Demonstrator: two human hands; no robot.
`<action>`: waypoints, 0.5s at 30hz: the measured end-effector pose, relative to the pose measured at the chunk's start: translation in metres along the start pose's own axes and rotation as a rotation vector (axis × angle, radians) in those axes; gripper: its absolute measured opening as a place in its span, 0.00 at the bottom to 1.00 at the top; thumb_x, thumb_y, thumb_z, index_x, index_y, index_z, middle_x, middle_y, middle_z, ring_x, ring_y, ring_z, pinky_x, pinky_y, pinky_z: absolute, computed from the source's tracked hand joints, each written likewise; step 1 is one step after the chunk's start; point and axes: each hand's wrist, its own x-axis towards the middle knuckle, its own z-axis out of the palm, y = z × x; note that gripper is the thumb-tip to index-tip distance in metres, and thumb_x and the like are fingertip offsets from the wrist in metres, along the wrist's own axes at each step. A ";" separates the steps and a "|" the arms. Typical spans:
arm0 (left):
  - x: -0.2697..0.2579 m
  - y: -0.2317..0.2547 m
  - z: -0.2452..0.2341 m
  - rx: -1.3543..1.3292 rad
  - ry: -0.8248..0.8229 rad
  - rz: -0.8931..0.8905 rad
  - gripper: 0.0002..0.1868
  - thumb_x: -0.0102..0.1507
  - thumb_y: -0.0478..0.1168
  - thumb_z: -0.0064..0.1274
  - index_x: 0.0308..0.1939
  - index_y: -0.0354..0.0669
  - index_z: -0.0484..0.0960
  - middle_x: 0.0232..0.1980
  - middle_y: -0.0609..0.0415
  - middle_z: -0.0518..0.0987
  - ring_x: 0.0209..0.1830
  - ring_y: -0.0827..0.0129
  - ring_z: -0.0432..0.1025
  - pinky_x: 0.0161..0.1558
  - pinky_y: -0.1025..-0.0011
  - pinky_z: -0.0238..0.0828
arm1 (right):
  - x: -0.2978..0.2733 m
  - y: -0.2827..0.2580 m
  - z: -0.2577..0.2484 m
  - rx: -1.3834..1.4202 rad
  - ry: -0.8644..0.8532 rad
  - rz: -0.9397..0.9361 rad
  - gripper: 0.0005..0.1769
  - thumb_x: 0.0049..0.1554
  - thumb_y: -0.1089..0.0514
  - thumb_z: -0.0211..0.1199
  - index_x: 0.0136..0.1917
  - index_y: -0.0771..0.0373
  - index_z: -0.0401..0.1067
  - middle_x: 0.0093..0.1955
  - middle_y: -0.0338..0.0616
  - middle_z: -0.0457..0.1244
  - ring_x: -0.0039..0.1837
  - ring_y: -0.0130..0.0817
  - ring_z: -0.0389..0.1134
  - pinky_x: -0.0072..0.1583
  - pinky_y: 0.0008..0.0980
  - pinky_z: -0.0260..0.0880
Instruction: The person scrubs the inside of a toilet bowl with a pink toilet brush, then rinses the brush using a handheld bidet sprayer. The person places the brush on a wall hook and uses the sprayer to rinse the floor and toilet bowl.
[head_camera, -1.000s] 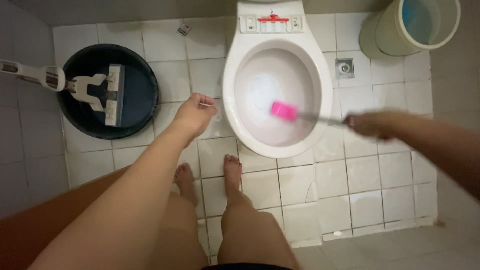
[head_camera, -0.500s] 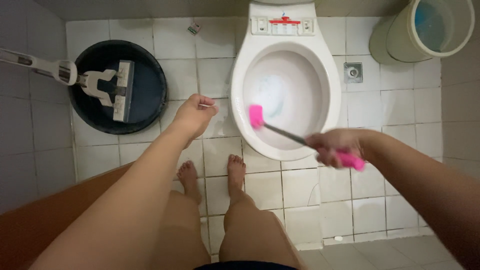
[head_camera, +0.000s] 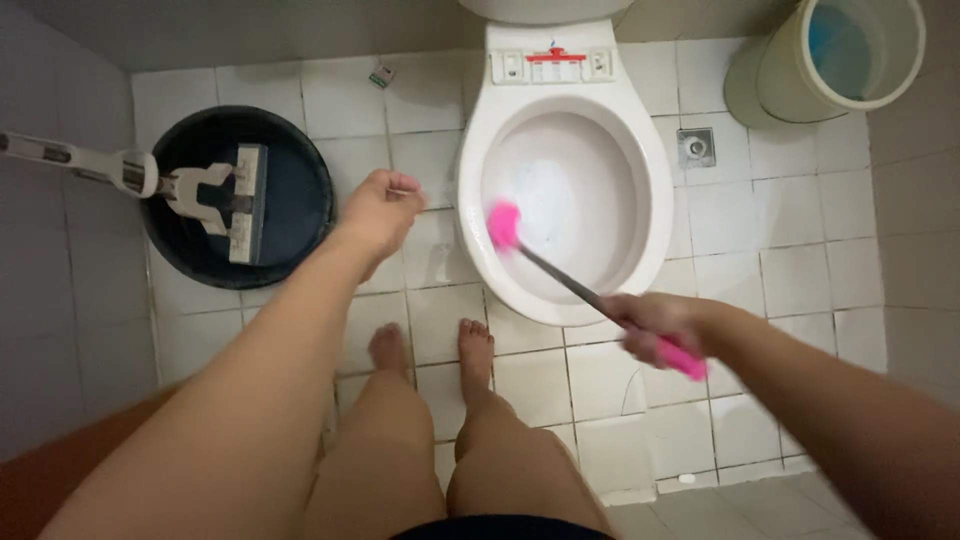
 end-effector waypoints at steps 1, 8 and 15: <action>0.003 0.006 -0.007 0.002 -0.006 0.026 0.17 0.64 0.44 0.55 0.55 0.45 0.77 0.50 0.56 0.78 0.49 0.69 0.73 0.50 0.67 0.72 | -0.004 0.007 -0.016 -0.319 0.105 -0.002 0.14 0.58 0.58 0.49 0.56 0.58 0.51 0.32 0.42 0.55 0.24 0.31 0.53 0.25 0.33 0.57; 0.034 0.027 -0.060 0.108 0.100 0.069 0.15 0.64 0.44 0.53 0.56 0.53 0.78 0.47 0.59 0.79 0.46 0.72 0.73 0.47 0.67 0.71 | 0.003 0.000 -0.022 -0.435 0.334 0.013 0.30 0.58 0.67 0.47 0.73 0.57 0.50 0.36 0.49 0.60 0.27 0.35 0.55 0.28 0.38 0.60; 0.110 0.110 -0.210 0.011 0.235 0.379 0.12 0.65 0.38 0.55 0.53 0.48 0.79 0.44 0.59 0.80 0.41 0.71 0.74 0.43 0.66 0.73 | 0.005 -0.005 0.038 0.653 0.105 -0.054 0.19 0.67 0.44 0.47 0.41 0.57 0.53 0.27 0.33 0.50 0.24 0.20 0.49 0.25 0.21 0.54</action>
